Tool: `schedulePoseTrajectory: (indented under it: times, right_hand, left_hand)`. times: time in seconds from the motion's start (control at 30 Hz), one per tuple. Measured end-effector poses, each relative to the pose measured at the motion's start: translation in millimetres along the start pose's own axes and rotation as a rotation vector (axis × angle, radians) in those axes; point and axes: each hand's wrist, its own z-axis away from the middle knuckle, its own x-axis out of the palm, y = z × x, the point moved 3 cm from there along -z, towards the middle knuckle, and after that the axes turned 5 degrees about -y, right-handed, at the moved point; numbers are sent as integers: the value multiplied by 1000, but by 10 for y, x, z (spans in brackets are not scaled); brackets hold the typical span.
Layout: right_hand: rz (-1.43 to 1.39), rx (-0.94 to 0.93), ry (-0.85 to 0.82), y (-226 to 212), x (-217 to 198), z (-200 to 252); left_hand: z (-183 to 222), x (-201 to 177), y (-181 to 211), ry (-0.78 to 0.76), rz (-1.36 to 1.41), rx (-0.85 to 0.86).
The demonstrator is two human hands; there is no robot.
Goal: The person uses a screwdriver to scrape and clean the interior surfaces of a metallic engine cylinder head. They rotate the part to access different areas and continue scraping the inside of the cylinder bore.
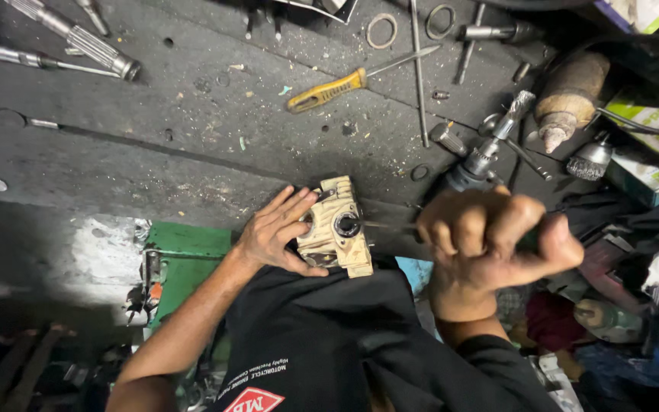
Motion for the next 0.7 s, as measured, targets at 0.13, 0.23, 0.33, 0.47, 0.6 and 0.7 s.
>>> schedulePoseTrajectory:
  times: [0.13,0.23,0.33,0.47,0.6,0.7]
  right_hand:
    - [-40,137,-173,69,-3,-156]
    - [-41,179,-240,122,-5,-215]
    - [-135,130,-272,122,-37,-263]
    - [-183,87,-248,59,-122,-188]
    - [-225,-22,-153,15,-213,-46]
    - [-217,-131,70,2,-288,130]
  left_hand:
    - [26,22,-41,2,-2,6]
    - [67,37,-38,11,5,16]
    - [90,44,-82,11,8,10]
    - [152,87,-58,20,10,9]
    - [118,59,-76,14,-3,-5]
    - [119,72,-60,8,-9,2]
